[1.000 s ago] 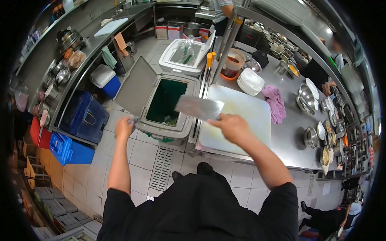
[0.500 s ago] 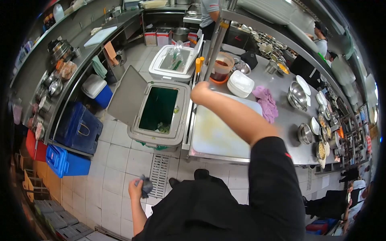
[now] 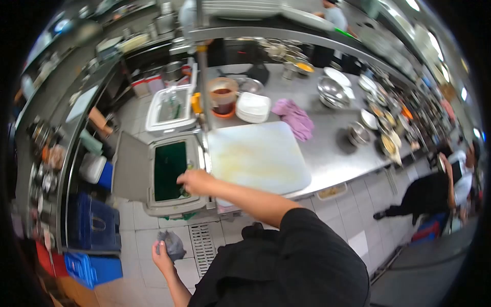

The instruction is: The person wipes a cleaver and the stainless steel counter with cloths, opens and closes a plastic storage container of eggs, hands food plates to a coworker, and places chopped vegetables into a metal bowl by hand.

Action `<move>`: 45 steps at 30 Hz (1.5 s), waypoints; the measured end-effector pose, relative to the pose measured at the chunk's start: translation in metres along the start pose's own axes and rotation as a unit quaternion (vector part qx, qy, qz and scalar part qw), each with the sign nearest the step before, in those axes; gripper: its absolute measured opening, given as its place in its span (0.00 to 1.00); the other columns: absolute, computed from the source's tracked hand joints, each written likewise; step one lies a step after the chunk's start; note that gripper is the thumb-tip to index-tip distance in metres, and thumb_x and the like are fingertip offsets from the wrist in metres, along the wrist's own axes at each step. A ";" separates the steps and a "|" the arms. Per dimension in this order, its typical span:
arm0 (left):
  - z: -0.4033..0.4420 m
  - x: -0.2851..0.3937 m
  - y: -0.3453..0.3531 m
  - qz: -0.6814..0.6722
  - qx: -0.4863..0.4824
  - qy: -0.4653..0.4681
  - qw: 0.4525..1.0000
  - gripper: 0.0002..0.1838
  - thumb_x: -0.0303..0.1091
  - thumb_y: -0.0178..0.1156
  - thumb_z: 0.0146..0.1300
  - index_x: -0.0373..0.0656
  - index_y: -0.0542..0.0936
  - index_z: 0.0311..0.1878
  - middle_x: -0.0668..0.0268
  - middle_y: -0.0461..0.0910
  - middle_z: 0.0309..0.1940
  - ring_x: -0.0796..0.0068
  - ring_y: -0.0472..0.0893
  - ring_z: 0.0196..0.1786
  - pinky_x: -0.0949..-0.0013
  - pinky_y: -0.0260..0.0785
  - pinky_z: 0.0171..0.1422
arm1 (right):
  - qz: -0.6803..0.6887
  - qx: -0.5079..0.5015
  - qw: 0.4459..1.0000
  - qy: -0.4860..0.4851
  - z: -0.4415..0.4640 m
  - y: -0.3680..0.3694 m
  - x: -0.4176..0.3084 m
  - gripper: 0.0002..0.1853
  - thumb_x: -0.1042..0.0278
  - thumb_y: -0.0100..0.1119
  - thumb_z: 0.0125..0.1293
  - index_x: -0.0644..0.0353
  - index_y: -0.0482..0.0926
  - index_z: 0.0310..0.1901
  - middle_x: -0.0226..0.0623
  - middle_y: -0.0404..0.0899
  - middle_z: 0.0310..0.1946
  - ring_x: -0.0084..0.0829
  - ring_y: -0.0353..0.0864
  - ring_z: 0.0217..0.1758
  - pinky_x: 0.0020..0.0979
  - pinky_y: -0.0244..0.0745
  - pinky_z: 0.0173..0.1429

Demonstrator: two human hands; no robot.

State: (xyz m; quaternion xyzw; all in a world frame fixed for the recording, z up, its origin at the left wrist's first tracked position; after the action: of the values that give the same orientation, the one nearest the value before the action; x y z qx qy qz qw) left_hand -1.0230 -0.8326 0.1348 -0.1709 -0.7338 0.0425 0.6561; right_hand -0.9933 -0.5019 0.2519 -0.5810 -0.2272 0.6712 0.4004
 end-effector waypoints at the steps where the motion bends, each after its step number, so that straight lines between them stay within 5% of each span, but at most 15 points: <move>1: 0.004 0.018 0.017 -0.066 -0.003 -0.011 0.998 0.21 0.41 0.61 0.64 0.32 0.76 0.51 0.57 0.76 0.50 0.68 0.73 0.52 0.64 0.65 0.59 | 0.041 -0.004 0.999 0.017 -0.029 0.004 -0.002 0.16 0.69 0.53 0.56 0.53 0.81 0.47 0.45 0.81 0.39 0.47 0.80 0.44 0.44 0.75 0.50; 4: 0.009 0.071 0.078 -0.170 -0.084 -0.013 0.982 0.20 0.39 0.61 0.65 0.35 0.74 0.54 0.59 0.76 0.49 0.71 0.73 0.51 0.69 0.66 0.58 | 0.095 -0.080 0.989 0.075 -0.124 -0.005 0.001 0.16 0.64 0.55 0.64 0.54 0.80 0.52 0.43 0.82 0.42 0.42 0.81 0.45 0.38 0.75 0.50; 8: -0.021 0.150 0.180 -0.288 -0.241 -0.015 0.927 0.19 0.34 0.62 0.65 0.36 0.73 0.56 0.62 0.76 0.48 0.75 0.75 0.50 0.72 0.67 0.56 | 0.130 -0.032 0.976 0.169 -0.253 -0.047 0.043 0.17 0.62 0.54 0.66 0.55 0.79 0.54 0.40 0.83 0.45 0.35 0.83 0.45 0.33 0.75 0.52; 10: -0.046 0.181 0.235 -0.277 -0.295 0.011 0.915 0.18 0.31 0.61 0.65 0.34 0.73 0.55 0.63 0.76 0.47 0.76 0.75 0.49 0.72 0.68 0.55 | 0.229 -0.040 0.916 0.327 -0.322 -0.061 0.070 0.17 0.63 0.54 0.66 0.55 0.78 0.55 0.38 0.83 0.44 0.29 0.84 0.42 0.31 0.76 0.51; 13: -0.106 0.236 0.324 -0.259 -0.381 0.045 0.886 0.18 0.31 0.62 0.64 0.33 0.73 0.54 0.63 0.77 0.46 0.77 0.75 0.49 0.75 0.67 0.55 | 0.247 0.046 0.880 0.403 -0.418 -0.089 0.100 0.17 0.64 0.53 0.66 0.56 0.78 0.55 0.36 0.84 0.41 0.25 0.83 0.38 0.30 0.77 0.49; 20: -0.257 0.288 0.549 -0.028 -0.410 0.356 0.839 0.17 0.38 0.63 0.61 0.36 0.79 0.47 0.59 0.78 0.46 0.65 0.76 0.50 0.70 0.65 0.57 | 0.276 0.226 0.768 0.532 -0.631 -0.110 0.192 0.17 0.65 0.54 0.63 0.58 0.79 0.53 0.37 0.84 0.34 0.26 0.83 0.34 0.28 0.77 0.41; 24: -0.345 0.214 0.676 0.202 -0.423 0.468 0.749 0.22 0.49 0.62 0.60 0.49 0.80 0.54 0.56 0.71 0.60 0.56 0.71 0.59 0.57 0.63 0.60 | 0.258 0.241 0.745 0.566 -0.708 -0.129 0.228 0.17 0.67 0.51 0.65 0.60 0.77 0.55 0.36 0.84 0.36 0.24 0.82 0.33 0.28 0.77 0.39; 27: -0.415 0.197 0.705 0.275 -0.389 0.573 0.667 0.26 0.52 0.62 0.58 0.54 0.79 0.57 0.56 0.66 0.66 0.50 0.63 0.66 0.46 0.55 0.67 | 0.250 0.267 0.726 0.582 -0.752 -0.142 0.254 0.17 0.69 0.50 0.65 0.61 0.77 0.54 0.37 0.84 0.36 0.25 0.83 0.33 0.29 0.78 0.38; 35: -0.492 0.213 0.839 0.221 -0.417 0.599 0.647 0.27 0.54 0.63 0.55 0.55 0.78 0.57 0.55 0.65 0.66 0.48 0.60 0.69 0.42 0.46 0.73 | 0.318 0.275 0.629 0.654 -0.813 -0.119 0.314 0.17 0.69 0.50 0.64 0.61 0.77 0.54 0.36 0.84 0.36 0.27 0.82 0.32 0.29 0.78 0.35; 38: -0.550 0.205 0.853 0.134 -0.547 0.620 0.546 0.24 0.46 0.68 0.51 0.55 0.80 0.53 0.57 0.69 0.61 0.50 0.62 0.68 0.46 0.52 0.71 | 0.317 0.260 0.605 0.683 -0.851 -0.079 0.333 0.16 0.66 0.52 0.65 0.62 0.77 0.52 0.38 0.83 0.34 0.28 0.83 0.30 0.32 0.79 0.32; 41: -0.572 0.175 0.840 0.078 -0.661 0.612 0.427 0.20 0.39 0.70 0.44 0.53 0.81 0.44 0.62 0.73 0.53 0.54 0.68 0.62 0.50 0.60 0.65 | 0.333 0.240 0.517 0.751 -0.910 -0.044 0.325 0.14 0.63 0.52 0.66 0.59 0.78 0.50 0.37 0.83 0.28 0.29 0.82 0.24 0.31 0.77 0.25; 45: -0.515 0.212 0.815 0.115 -0.749 0.501 0.419 0.16 0.36 0.68 0.43 0.52 0.82 0.40 0.62 0.75 0.49 0.56 0.72 0.57 0.53 0.64 0.61 | 0.339 0.277 0.412 0.799 -0.962 -0.051 0.285 0.14 0.64 0.51 0.65 0.57 0.74 0.50 0.41 0.82 0.30 0.36 0.80 0.23 0.40 0.78 0.27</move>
State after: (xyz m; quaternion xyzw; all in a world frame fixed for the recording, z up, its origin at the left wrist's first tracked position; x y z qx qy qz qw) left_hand -0.3775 -0.0868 0.1724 -0.6684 0.0089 -0.5422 0.5091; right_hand -0.0555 -0.3985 -0.0929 -0.7419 0.6090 0.0113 0.2803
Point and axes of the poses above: each hand's wrist, its own z-axis towards the middle knuckle, its own y-axis out of the palm, x = y × z, the point moved 8 cm from there along z, towards the middle knuckle
